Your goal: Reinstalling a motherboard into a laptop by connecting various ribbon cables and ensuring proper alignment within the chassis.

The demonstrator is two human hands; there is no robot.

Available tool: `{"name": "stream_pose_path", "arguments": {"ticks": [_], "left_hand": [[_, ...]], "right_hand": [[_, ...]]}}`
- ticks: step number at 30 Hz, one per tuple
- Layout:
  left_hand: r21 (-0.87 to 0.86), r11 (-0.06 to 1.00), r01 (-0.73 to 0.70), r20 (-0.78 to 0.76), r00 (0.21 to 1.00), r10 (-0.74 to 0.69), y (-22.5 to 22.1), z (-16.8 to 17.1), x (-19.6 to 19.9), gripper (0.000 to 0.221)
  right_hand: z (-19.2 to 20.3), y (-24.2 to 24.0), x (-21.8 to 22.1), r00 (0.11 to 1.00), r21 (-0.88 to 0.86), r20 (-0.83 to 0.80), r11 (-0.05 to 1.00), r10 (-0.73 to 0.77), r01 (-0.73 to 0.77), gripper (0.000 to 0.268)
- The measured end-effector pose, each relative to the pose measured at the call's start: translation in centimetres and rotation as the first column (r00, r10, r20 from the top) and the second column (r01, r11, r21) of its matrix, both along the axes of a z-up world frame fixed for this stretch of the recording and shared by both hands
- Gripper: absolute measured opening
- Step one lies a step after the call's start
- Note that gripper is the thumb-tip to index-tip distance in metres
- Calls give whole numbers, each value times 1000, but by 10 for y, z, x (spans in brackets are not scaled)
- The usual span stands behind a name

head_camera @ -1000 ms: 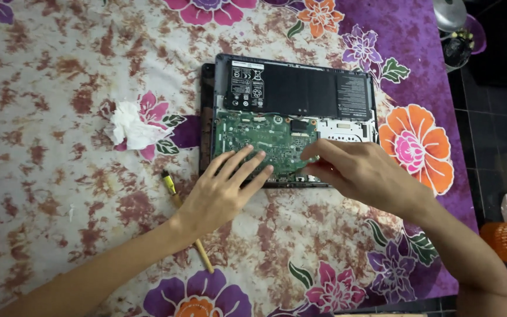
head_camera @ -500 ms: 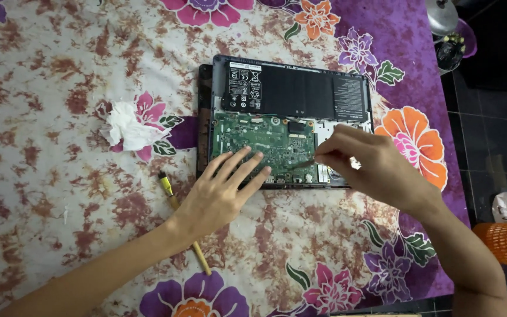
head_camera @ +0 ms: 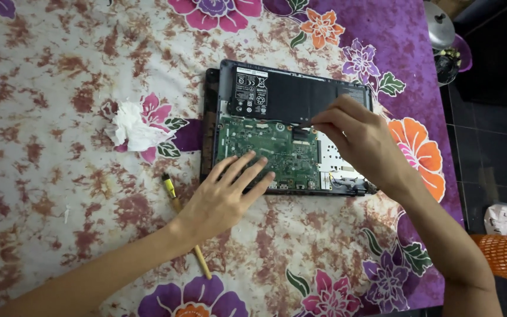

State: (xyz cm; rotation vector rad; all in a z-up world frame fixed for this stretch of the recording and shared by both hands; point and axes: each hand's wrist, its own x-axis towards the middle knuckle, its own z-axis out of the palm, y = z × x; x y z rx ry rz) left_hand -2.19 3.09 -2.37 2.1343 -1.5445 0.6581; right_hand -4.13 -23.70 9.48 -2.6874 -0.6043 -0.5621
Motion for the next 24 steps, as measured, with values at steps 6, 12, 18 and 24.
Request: {"name": "stream_pose_path", "arguments": {"ticks": [6,12,18,24], "left_hand": [[-28,1000,-2,4,1000,2,-2,-3,0,54],[-15,1000,-5,-2,1000,5,-1,-6,0,55],[-6,1000,-7,-11,1000,6,-1,-4,0,53],[-25,1000,-9,3,1000,10,-3,-8,0,52]], "right_hand": [[-6,-3,8,999,-3,-28,1000,25,-25,5],[-3,-2,10,998,-32,-59,999,20,-22,4],[-2,-3,11,996,-43,-84,998,30,-34,3],[-1,-5,16,996,-75,-85,996,35,-42,1]]}}
